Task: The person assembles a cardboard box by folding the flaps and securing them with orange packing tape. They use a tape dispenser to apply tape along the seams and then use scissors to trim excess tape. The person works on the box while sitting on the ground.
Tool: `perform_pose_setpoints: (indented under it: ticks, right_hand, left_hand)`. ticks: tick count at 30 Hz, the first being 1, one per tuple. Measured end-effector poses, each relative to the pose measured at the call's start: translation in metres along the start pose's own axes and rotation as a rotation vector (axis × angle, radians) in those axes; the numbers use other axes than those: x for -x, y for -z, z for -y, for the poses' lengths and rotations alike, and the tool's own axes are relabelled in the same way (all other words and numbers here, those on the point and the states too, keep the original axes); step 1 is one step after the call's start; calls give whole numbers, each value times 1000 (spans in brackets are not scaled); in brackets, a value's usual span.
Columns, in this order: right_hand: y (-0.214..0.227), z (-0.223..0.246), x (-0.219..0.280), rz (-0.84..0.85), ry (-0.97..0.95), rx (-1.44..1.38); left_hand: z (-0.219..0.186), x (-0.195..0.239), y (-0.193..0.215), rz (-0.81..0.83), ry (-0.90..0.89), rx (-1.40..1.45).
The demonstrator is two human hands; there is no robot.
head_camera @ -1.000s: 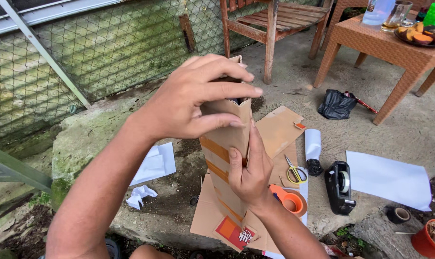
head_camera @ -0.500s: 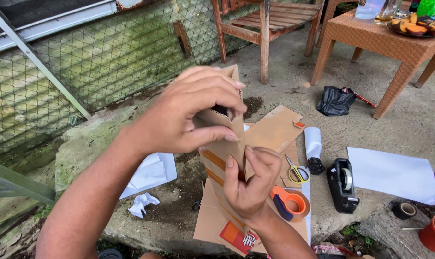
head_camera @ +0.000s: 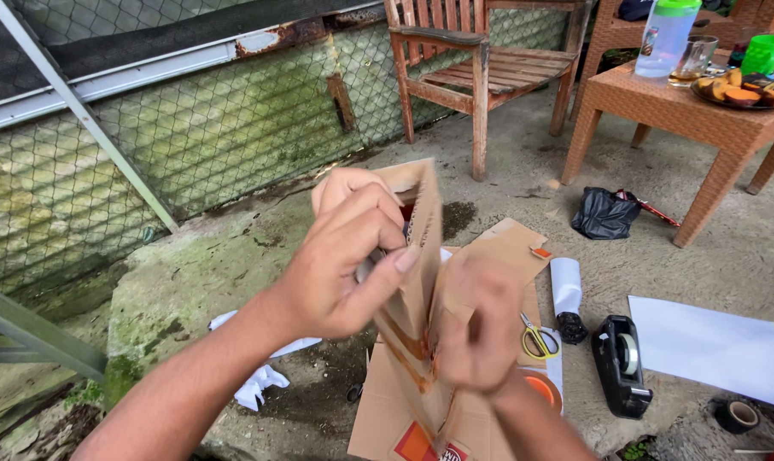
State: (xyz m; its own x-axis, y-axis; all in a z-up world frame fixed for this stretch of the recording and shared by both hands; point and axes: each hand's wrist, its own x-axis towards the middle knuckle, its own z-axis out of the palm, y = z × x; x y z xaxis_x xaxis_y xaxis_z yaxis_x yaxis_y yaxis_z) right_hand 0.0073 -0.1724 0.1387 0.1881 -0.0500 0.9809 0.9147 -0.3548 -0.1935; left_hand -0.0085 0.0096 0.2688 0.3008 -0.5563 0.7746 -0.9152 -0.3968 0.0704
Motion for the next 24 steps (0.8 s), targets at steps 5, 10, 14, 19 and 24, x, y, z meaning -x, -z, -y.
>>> perform_pose_setpoints:
  ticks: [5,10,14,19,24]
  right_hand:
    - [37,-51,-98,440,189,-41]
    - [31,-56,-136,577,85,-102]
    - [27,-54,-135,524,25,-59]
    - [34,-56,-127,481,-64,-53]
    - [39,-59,-126,474,-74,-47]
  left_hand:
    - [37,7,-2,6,-52,72]
    - [48,24,-50,-268,187,246]
    - [51,26,-100,-383,224,477]
    - [52,18,-121,-436,258,524]
    - [43,12,-121,-424,344,523]
